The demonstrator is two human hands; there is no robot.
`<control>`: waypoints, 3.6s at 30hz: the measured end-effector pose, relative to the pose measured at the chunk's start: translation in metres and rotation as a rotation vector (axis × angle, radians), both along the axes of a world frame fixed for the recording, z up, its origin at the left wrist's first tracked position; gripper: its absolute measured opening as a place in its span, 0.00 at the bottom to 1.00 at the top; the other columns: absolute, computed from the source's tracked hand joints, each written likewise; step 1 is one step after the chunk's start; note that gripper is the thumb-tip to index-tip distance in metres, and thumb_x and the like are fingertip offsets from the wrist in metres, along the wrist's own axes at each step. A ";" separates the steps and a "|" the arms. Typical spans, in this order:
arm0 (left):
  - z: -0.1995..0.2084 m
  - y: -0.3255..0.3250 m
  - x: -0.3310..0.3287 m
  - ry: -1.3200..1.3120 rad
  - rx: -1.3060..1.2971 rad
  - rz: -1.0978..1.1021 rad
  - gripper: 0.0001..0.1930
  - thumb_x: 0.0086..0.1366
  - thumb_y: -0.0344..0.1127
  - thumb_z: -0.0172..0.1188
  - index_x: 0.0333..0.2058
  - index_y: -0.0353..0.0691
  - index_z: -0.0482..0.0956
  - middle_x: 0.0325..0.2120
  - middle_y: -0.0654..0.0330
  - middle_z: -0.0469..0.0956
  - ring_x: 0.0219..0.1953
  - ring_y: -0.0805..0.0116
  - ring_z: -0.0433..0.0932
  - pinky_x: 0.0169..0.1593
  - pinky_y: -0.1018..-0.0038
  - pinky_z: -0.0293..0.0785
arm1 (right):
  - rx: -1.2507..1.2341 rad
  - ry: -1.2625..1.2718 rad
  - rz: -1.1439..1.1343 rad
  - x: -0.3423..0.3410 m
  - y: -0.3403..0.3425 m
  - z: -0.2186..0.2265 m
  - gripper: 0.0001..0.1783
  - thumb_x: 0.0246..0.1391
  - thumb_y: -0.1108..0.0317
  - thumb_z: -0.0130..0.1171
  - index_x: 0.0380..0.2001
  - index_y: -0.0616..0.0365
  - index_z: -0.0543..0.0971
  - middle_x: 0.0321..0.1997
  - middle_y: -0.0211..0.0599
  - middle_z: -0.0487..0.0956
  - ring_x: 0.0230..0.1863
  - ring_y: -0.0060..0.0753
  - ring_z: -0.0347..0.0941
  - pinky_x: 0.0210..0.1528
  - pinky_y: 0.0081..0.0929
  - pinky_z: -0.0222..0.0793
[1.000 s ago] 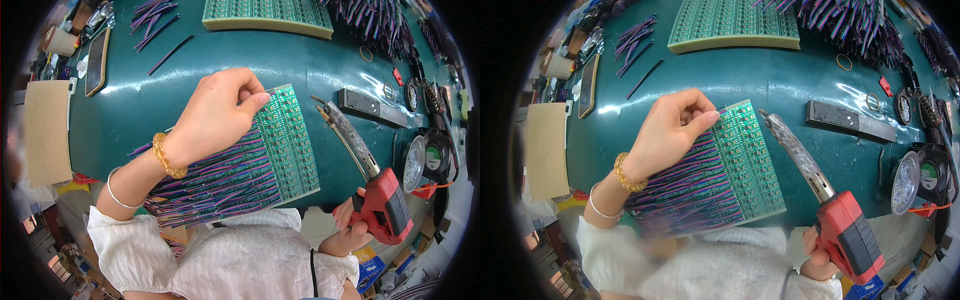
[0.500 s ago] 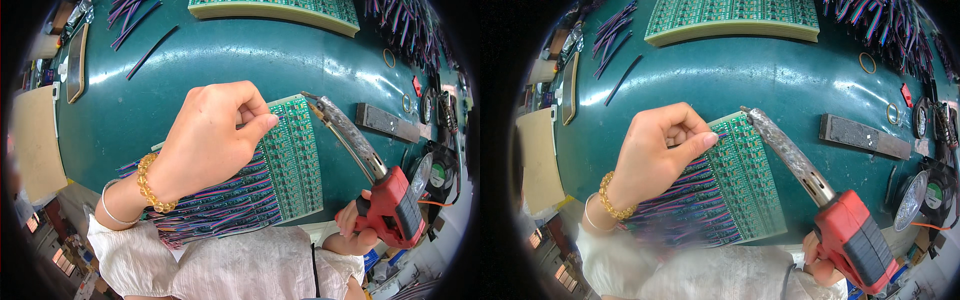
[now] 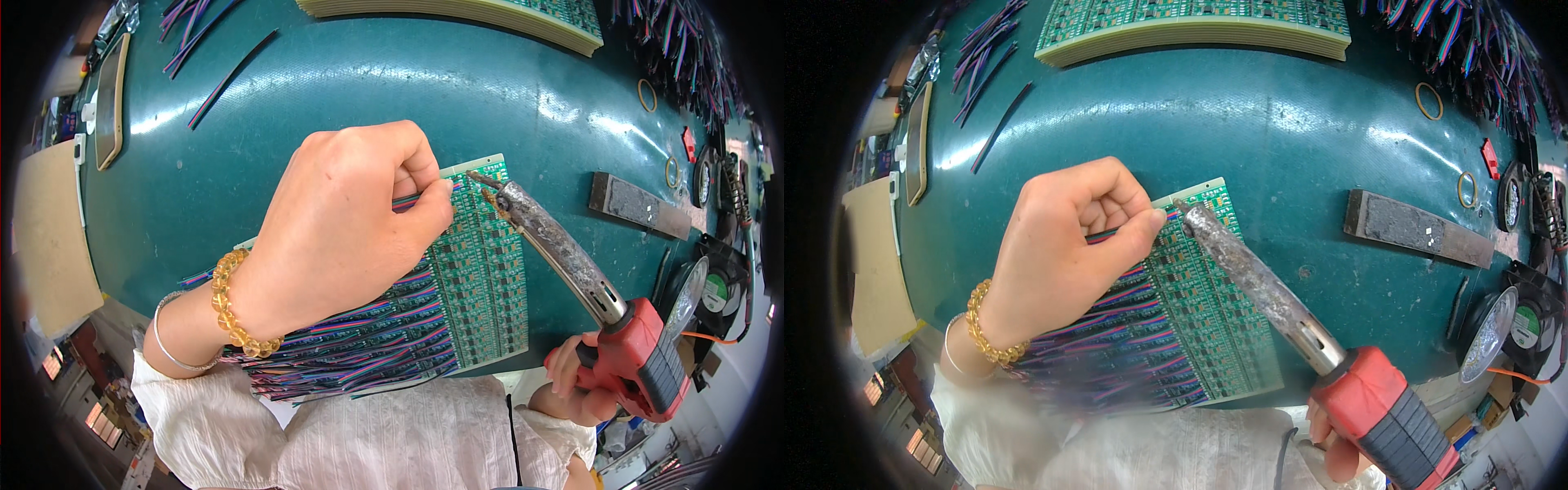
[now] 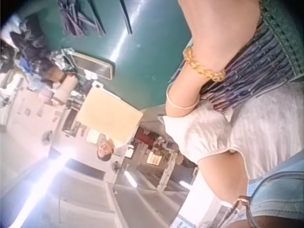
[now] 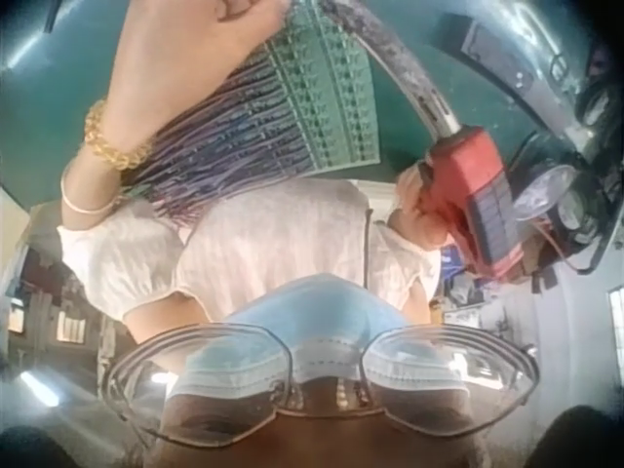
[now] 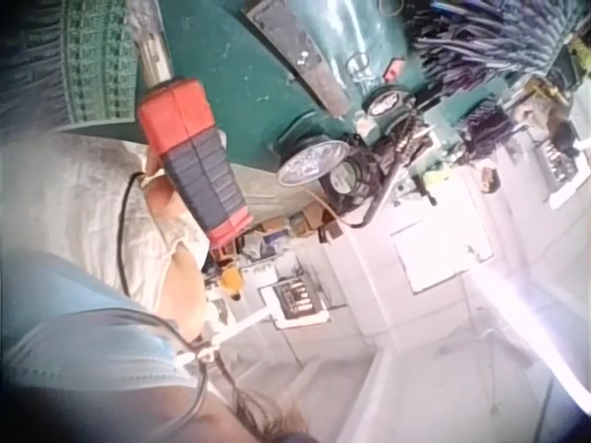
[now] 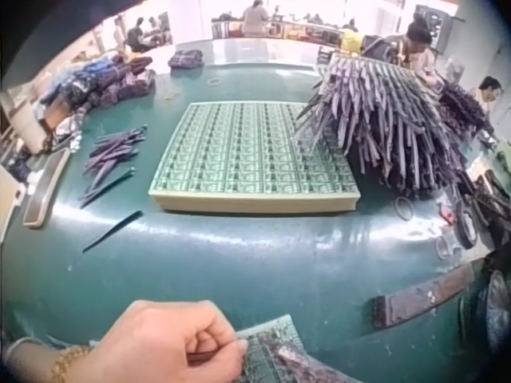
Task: The person solders multiple colored wires to a large printed circuit board using a soldering iron.
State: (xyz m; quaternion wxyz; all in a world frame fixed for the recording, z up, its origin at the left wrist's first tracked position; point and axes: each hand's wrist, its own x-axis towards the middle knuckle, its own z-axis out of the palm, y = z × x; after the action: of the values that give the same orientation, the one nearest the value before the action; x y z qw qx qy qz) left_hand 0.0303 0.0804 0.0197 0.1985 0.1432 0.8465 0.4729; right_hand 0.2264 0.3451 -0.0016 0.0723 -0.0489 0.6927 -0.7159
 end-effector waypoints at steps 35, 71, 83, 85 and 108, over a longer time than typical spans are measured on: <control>-0.003 0.003 0.002 0.160 -0.020 -0.004 0.07 0.56 0.22 0.62 0.22 0.33 0.72 0.10 0.70 0.62 0.14 0.87 0.55 0.18 0.81 0.48 | 0.103 -0.122 -0.090 0.013 0.001 0.010 0.48 0.46 0.34 0.59 0.55 0.67 0.67 0.14 0.26 0.71 0.15 0.21 0.65 0.19 0.19 0.60; -0.002 -0.001 0.001 0.040 0.030 0.010 0.06 0.57 0.24 0.63 0.23 0.32 0.75 0.13 0.69 0.70 0.16 0.89 0.60 0.19 0.85 0.54 | 0.277 0.018 -0.125 0.010 0.000 0.018 0.45 0.51 0.37 0.59 0.53 0.72 0.66 0.14 0.26 0.70 0.15 0.23 0.66 0.18 0.20 0.60; -0.001 0.004 0.005 0.074 -0.013 0.016 0.06 0.57 0.23 0.63 0.23 0.32 0.74 0.12 0.70 0.65 0.16 0.87 0.57 0.19 0.82 0.52 | 0.181 -0.323 -0.020 -0.008 -0.001 0.034 0.34 0.52 0.33 0.56 0.12 0.52 0.70 0.15 0.26 0.72 0.15 0.27 0.69 0.21 0.22 0.64; -0.001 0.000 0.006 0.123 -0.033 0.031 0.06 0.56 0.23 0.63 0.23 0.32 0.74 0.11 0.69 0.64 0.15 0.86 0.56 0.19 0.82 0.51 | 0.315 0.008 0.097 0.003 0.007 0.022 0.45 0.50 0.37 0.59 0.53 0.70 0.66 0.14 0.26 0.71 0.15 0.21 0.66 0.20 0.19 0.61; 0.000 0.003 0.002 0.128 -0.049 -0.016 0.07 0.57 0.25 0.63 0.23 0.31 0.75 0.12 0.68 0.68 0.16 0.87 0.61 0.20 0.83 0.56 | 0.019 0.074 0.000 -0.003 -0.003 0.010 0.49 0.50 0.35 0.57 0.58 0.70 0.62 0.13 0.25 0.70 0.13 0.21 0.64 0.18 0.21 0.62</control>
State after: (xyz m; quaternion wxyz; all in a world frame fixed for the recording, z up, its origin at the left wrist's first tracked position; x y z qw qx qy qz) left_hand 0.0322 0.0835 0.0198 0.1514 0.1751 0.8675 0.4403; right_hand 0.2233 0.3423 0.0088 0.0470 -0.0745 0.7017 -0.7070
